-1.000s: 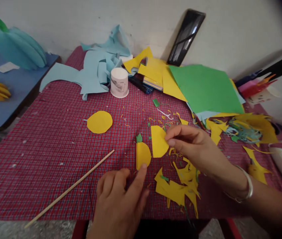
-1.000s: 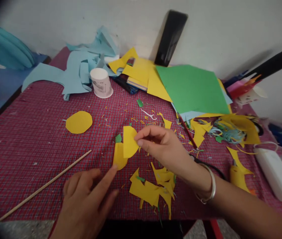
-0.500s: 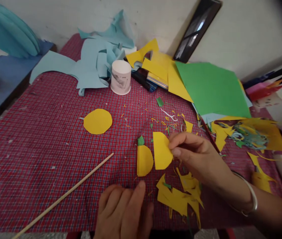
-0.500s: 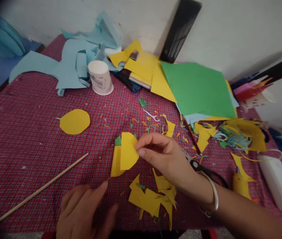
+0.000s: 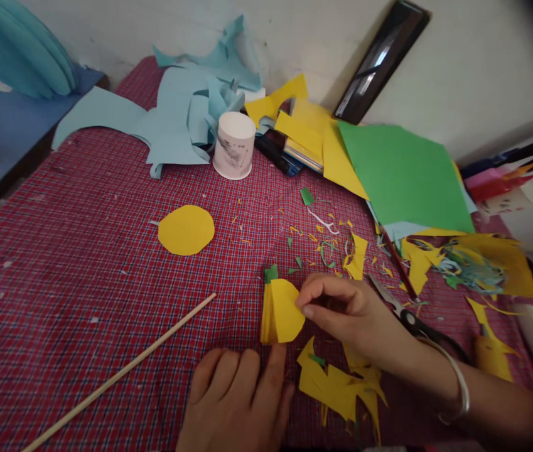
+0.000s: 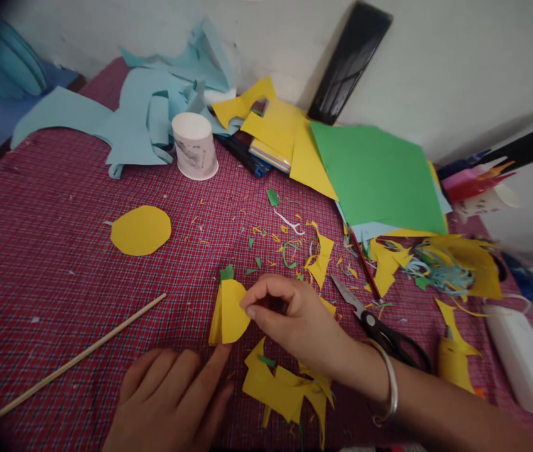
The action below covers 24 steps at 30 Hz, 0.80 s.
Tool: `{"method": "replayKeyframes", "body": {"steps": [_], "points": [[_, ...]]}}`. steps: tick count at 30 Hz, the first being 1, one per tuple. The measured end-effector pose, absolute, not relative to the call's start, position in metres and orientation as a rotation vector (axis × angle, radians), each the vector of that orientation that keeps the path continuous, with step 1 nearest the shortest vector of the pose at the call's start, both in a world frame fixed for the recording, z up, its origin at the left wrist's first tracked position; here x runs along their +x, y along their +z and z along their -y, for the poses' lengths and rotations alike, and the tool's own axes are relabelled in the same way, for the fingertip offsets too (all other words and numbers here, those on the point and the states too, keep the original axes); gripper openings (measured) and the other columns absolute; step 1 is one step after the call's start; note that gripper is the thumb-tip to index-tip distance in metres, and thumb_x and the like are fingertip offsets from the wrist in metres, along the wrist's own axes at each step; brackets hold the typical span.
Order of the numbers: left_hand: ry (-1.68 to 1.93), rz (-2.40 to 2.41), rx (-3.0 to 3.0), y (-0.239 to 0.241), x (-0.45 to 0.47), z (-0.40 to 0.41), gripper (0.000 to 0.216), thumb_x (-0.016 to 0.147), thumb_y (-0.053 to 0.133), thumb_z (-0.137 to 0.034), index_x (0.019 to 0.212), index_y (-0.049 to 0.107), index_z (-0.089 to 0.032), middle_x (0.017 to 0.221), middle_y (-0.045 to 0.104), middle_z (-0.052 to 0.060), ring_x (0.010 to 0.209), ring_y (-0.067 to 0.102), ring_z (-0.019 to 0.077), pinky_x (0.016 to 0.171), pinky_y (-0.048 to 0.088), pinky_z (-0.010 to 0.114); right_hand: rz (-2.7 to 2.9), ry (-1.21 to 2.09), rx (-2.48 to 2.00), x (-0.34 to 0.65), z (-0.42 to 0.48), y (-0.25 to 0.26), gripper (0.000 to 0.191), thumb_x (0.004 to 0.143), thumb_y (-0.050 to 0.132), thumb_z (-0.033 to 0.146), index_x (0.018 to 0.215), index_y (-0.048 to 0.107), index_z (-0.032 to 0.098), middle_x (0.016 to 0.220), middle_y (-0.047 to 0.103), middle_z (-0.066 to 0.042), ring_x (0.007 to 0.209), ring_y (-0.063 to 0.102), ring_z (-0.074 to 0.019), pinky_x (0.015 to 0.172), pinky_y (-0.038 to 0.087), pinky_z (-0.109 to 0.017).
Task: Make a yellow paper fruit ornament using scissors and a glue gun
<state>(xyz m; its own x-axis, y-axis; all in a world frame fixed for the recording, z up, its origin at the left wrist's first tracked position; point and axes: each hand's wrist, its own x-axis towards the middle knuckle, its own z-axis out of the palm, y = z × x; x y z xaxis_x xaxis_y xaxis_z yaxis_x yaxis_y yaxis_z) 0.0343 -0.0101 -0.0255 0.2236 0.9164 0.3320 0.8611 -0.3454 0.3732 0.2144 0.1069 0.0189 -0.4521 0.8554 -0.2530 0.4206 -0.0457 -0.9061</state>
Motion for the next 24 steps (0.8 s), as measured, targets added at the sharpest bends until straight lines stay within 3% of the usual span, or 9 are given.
{"method": "replayKeyframes", "body": {"steps": [9, 18, 21, 24], "points": [[0.761, -1.744, 2.394, -0.0283, 0.0356, 0.0104, 0.025, 0.093, 0.052, -0.03, 0.111, 0.069, -0.023, 0.072, 0.062, -0.002, 0.071, 0.05, 0.0178, 0.081, 0.035, 0.037, 1.904, 1.431, -1.465, 0.2105, -0.1004, 0.0196, 0.01, 0.08, 0.055, 0.018, 0.073, 0.064, 0.019, 0.065, 0.062, 0.001, 0.057, 0.054, -0.0105, 0.052, 0.043, -0.022], [0.827, -1.664, 2.509, -0.0262, 0.0305, 0.0129, 0.029, 0.089, 0.061, -0.027, 0.117, 0.067, -0.023, 0.073, 0.06, -0.002, 0.072, 0.051, 0.015, 0.083, 0.036, 0.034, 1.924, 1.377, -1.446, 0.2114, -0.0998, 0.018, 0.009, 0.081, 0.058, 0.017, 0.075, 0.065, 0.019, 0.067, 0.063, 0.001, 0.061, 0.056, -0.0109, 0.056, 0.045, -0.023], [0.872, -1.649, 2.492, -0.025, 0.0297, 0.0136, 0.029, 0.09, 0.059, -0.024, 0.118, 0.067, -0.021, 0.086, 0.068, 0.001, 0.081, 0.054, 0.0174, 0.087, 0.036, 0.036, 1.918, 1.368, -1.428, 0.212, -0.1003, 0.0168, 0.008, 0.08, 0.061, 0.016, 0.075, 0.065, 0.019, 0.068, 0.063, 0.001, 0.062, 0.056, -0.0112, 0.057, 0.044, -0.024], [0.902, -1.635, 2.488, -0.0246, 0.0311, 0.0131, 0.028, 0.093, 0.052, -0.02, 0.116, 0.068, -0.019, 0.113, 0.071, 0.004, 0.098, 0.056, 0.0205, 0.091, 0.036, 0.038, 1.774, 1.435, -1.318, 0.2173, -0.1011, 0.0134, 0.007, 0.081, 0.065, 0.016, 0.076, 0.066, 0.02, 0.07, 0.062, 0.001, 0.064, 0.056, -0.0113, 0.058, 0.045, -0.024]]}}
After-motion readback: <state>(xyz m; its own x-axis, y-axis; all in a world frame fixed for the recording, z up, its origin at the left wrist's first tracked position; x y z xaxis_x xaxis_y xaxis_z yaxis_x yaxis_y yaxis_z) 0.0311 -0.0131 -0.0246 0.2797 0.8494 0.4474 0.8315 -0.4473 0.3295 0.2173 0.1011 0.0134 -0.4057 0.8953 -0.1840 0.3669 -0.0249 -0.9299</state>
